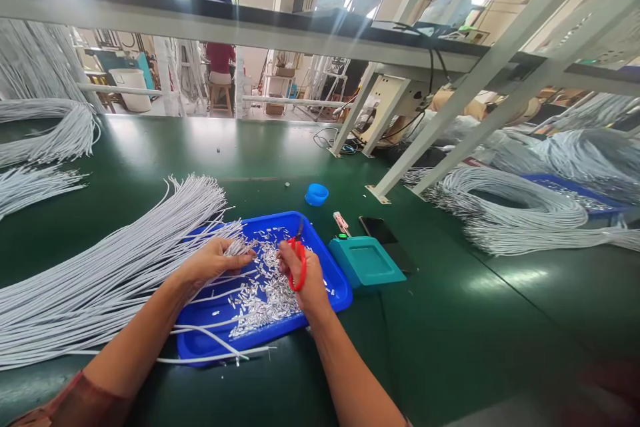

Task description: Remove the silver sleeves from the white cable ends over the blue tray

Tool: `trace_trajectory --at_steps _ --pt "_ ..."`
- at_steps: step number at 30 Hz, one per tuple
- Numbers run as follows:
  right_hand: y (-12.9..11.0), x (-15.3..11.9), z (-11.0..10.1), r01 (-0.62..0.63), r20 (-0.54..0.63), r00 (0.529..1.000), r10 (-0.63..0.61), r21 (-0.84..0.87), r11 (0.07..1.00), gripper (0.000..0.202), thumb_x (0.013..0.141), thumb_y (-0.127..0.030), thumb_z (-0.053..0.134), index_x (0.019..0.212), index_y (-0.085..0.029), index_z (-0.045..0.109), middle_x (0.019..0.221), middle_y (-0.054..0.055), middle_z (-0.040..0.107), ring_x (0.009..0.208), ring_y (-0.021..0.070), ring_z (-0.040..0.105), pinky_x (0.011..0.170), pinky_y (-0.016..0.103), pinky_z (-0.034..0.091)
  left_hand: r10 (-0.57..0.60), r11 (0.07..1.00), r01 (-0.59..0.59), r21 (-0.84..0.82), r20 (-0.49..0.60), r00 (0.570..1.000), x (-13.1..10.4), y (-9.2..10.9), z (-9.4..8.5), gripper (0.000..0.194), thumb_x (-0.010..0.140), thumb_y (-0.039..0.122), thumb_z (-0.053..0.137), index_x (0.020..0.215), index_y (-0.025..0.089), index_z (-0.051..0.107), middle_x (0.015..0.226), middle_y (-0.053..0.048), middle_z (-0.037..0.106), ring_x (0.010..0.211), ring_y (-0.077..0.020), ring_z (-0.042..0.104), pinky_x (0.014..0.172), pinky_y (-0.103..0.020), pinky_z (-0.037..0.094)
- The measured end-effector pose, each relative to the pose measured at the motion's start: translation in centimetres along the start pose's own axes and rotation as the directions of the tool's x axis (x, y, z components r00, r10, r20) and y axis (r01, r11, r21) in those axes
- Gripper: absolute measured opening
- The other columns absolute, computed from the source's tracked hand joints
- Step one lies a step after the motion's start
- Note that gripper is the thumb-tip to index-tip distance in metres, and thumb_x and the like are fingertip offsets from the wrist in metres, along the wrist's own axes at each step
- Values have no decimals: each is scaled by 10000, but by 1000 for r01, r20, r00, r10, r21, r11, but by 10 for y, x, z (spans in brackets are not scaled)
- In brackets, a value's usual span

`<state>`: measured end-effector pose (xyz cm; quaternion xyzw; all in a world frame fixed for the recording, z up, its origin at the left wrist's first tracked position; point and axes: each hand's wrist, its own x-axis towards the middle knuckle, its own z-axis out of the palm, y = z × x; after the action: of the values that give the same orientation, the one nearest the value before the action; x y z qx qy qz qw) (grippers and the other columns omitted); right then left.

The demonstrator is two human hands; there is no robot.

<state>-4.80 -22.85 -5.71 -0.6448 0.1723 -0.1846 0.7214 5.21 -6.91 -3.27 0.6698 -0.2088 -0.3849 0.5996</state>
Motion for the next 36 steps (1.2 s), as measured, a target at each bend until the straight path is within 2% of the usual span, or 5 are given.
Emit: trace_trajectory --at_steps 8,18,27,34,36 --pt "6 1 -4 177 226 972 -65 -523 833 325 772 -496 557 817 -175 586 770 10 583 695 141 515 619 239 383 19 999 -21 -30 -78 997 1 0 -2 451 556 384 788 845 108 579 585 -11 594 525 -129 559 484 -228 432" --pt "1 -3 -4 230 355 935 7 -620 750 272 769 -390 554 629 -157 577 602 -18 518 584 109 443 526 216 298 21 998 -24 -65 -45 999 -3 5 -6 387 579 418 758 744 101 609 490 38 441 438 -57 335 413 -190 176" --pt "0 -4 -3 258 394 919 17 -633 730 339 743 -352 555 503 -160 412 522 -36 395 530 89 361 496 223 216 40 998 -43 -36 -76 996 -3 3 -6 364 565 409 763 683 107 597 469 38 459 423 -60 343 413 -196 201" --pt "8 -4 -1 204 350 936 39 -627 752 393 740 -377 533 479 -167 329 487 -38 303 503 85 303 482 234 181 297 934 -245 261 -182 938 0 -6 -7 291 641 389 722 682 110 646 539 27 488 501 -77 373 492 -209 276" --pt "12 -4 1 211 341 940 19 -625 751 396 743 -379 529 476 -166 329 486 -39 306 499 83 303 484 236 181 308 937 -268 225 -166 937 -1 -6 -6 283 645 383 723 653 114 636 529 27 487 498 -79 383 490 -208 281"
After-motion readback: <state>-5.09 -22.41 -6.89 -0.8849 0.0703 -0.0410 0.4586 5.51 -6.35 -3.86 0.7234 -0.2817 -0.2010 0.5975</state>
